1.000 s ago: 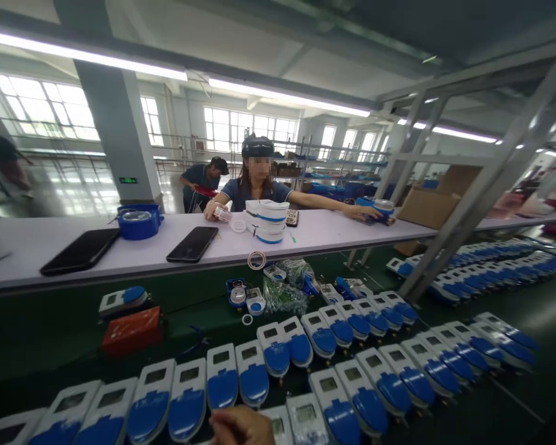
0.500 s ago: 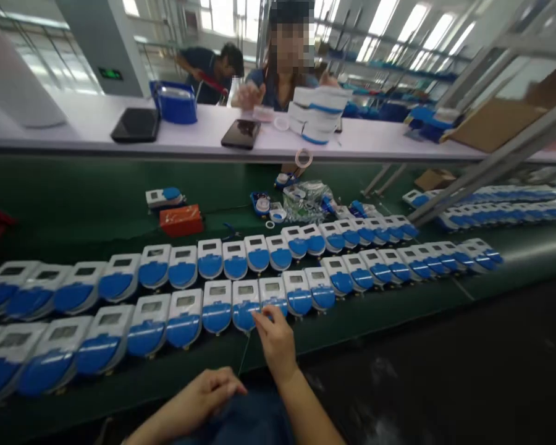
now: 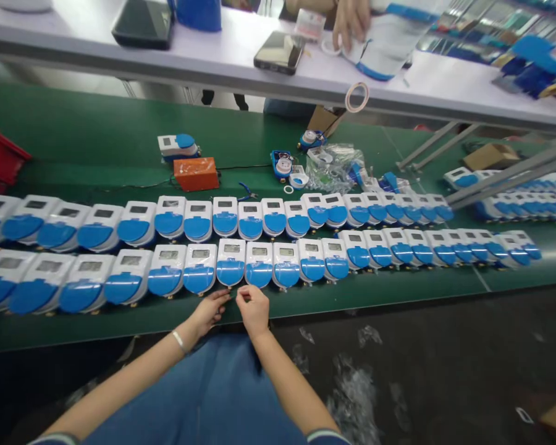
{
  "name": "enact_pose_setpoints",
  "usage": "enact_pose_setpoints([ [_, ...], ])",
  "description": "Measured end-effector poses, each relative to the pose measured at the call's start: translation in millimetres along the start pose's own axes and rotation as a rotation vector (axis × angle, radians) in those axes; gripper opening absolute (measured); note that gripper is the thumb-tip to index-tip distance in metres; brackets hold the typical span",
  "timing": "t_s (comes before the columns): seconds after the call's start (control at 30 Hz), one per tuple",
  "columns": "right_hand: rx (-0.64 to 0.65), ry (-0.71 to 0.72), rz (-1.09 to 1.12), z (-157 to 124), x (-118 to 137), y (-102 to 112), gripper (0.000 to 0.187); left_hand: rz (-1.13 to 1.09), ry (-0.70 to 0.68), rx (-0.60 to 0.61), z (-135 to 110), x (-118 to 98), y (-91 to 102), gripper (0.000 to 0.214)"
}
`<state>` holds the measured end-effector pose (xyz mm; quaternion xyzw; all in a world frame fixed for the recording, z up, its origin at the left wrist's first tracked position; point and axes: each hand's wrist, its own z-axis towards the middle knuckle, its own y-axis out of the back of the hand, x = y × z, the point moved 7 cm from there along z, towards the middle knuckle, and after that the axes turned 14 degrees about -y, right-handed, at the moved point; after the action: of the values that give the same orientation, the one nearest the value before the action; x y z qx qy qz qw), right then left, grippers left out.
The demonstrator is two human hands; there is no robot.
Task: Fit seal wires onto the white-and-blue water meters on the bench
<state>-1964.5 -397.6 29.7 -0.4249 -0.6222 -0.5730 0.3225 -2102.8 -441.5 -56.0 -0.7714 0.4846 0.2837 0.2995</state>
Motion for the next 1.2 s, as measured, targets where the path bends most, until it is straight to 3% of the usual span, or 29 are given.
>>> enact_pose_setpoints([
  [0.17,0.042,0.146,-0.165,0,5,-15,0.013,-0.064,-0.037,-0.04,12,-1,-3.0,0.022],
  [0.57,0.047,0.23,-0.297,2,14,-20,0.014,-0.131,-0.056,-0.057,13,2,-1.6,0.019],
  [1.2,0.086,0.173,-0.36,3,7,-25,0.015,-0.136,-0.088,-0.079,12,0,-1.7,0.019],
])
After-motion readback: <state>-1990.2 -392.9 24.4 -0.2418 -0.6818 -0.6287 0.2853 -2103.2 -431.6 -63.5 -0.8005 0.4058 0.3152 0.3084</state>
